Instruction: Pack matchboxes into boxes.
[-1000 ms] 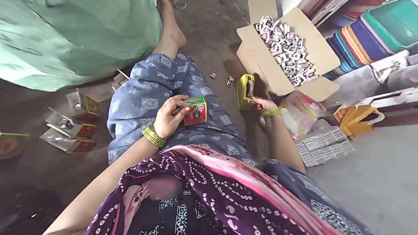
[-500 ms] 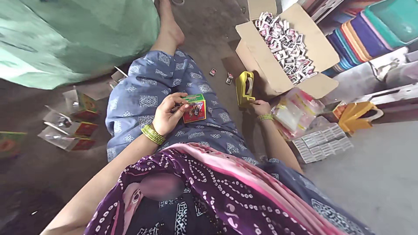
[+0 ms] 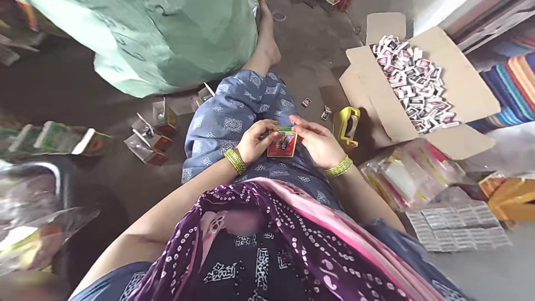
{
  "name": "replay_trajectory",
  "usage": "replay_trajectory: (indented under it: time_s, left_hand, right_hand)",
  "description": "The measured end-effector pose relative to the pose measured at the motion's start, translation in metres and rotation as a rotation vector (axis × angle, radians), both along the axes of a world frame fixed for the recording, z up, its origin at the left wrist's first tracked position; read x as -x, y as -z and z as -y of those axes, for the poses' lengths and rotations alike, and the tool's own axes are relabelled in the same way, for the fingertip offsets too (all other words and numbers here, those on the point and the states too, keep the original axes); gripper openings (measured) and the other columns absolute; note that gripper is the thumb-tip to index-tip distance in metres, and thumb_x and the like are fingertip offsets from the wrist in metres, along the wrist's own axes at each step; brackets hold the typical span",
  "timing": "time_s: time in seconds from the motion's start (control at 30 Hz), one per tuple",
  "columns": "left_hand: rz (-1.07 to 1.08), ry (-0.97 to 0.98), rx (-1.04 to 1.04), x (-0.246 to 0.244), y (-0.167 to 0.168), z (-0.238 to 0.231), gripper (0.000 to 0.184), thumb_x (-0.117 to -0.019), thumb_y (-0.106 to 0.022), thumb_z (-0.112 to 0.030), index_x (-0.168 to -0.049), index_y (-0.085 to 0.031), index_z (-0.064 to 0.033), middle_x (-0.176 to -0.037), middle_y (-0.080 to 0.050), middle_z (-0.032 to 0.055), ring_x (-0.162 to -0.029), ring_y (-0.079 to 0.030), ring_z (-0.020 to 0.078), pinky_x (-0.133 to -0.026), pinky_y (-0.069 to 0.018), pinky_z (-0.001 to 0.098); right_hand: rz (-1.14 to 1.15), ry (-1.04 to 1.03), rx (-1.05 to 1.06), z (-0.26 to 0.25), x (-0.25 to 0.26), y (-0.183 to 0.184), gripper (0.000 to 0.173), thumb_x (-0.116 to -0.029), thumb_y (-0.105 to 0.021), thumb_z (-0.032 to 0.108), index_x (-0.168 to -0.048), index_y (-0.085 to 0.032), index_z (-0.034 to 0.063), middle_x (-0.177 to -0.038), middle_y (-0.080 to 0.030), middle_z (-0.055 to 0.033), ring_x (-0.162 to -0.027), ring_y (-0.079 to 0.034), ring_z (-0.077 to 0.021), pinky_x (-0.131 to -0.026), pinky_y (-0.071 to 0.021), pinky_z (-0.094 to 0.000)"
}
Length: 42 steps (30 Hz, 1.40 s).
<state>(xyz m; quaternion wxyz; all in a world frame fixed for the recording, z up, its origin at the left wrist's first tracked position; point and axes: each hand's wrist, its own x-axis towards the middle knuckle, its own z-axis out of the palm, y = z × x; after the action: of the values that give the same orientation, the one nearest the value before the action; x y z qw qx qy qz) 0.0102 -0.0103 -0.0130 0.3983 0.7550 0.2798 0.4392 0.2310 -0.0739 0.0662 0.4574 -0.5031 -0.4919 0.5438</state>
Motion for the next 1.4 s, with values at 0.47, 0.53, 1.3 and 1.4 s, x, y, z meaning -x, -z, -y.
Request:
replay_trajectory:
  time_s: [0.47,0.53,1.3,1.4]
  left_hand:
    - [-0.092,-0.134,0.052,-0.01,-0.009,0.008,0.044,-0.0855,-0.083,-0.034,-0.11,-0.067,-0.0021,-0.125,-0.067,0.0126,-0.115,-0.066,0.0196,-0.098,-0.0564,0.039]
    - [-0.112,-0.183,0.035,-0.013,-0.009,0.009,0.042,-0.0824,-0.087,-0.031,-0.106,-0.067,-0.002,-0.12,-0.068,0.0122,-0.113,-0.066,0.02,-0.098,-0.0567,0.0399]
    - [0.359,-0.085,0.427,0.008,-0.008,-0.007,0.055,-0.0921,-0.063,-0.019,-0.135,-0.043,0.0082,-0.129,-0.062,0.0183,-0.115,-0.066,0.025,-0.098,-0.057,0.0412]
    - [0.422,-0.182,0.508,0.008,-0.009,-0.01,0.05,-0.0935,-0.061,-0.018,-0.135,-0.044,0.0046,-0.127,-0.063,0.015,-0.111,-0.067,0.0237,-0.092,-0.0597,0.0414]
  right_hand:
    - [0.067,0.163,0.078,-0.017,0.028,0.027,0.021,-0.0978,-0.068,0.022,-0.109,-0.076,0.0066,-0.14,-0.063,-0.0051,-0.124,-0.061,-0.0161,-0.1,-0.054,-0.0381]
    - [0.072,0.171,0.07,-0.018,0.029,0.028,0.017,-0.0954,-0.071,0.021,-0.103,-0.077,0.0067,-0.136,-0.065,-0.006,-0.121,-0.063,-0.0168,-0.097,-0.0553,-0.0375]
    - [0.303,-0.193,0.217,-0.036,0.001,0.011,0.053,-0.0842,-0.081,0.028,-0.126,-0.062,0.0033,-0.108,-0.073,-0.0105,-0.097,-0.073,-0.0188,-0.087,-0.0624,-0.0387]
    - [0.226,-0.283,0.495,-0.049,0.002,-0.008,0.048,-0.0926,-0.073,0.03,-0.13,-0.059,0.0042,-0.106,-0.074,-0.0132,-0.093,-0.073,-0.0232,-0.081,-0.0625,-0.0405]
